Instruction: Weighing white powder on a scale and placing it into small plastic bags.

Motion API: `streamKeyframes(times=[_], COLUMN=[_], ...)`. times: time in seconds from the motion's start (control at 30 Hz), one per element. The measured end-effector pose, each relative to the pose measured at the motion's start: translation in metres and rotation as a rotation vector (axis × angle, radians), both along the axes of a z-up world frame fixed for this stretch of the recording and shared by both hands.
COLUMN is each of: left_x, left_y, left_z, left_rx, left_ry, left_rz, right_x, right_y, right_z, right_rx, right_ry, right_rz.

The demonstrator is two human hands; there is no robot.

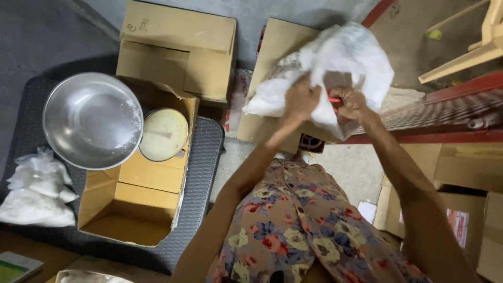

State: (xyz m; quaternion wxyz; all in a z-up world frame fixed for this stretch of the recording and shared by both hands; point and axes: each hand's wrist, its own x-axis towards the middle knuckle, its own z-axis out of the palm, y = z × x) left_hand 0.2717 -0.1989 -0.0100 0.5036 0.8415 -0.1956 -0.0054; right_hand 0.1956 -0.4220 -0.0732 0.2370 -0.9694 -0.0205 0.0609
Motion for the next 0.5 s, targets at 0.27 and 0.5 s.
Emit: streamKeyframes(times=[0.27, 0.5], left_x=[-0.030, -0.015], left_y=[-0.008, 0.045], left_z=[0.024, 0.029], left_rx=[-0.018, 0.037], left_ry=[0.011, 0.159], left_rz=[-0.192, -0.074], right_x=[-0.004, -0.016], right_y=[-0.006, 0.056], right_z=[-0.076, -0.036], right_rx=[0.583, 0.538], right_ry=[-0.017, -0.024], right_rz=[-0.213, -0.360])
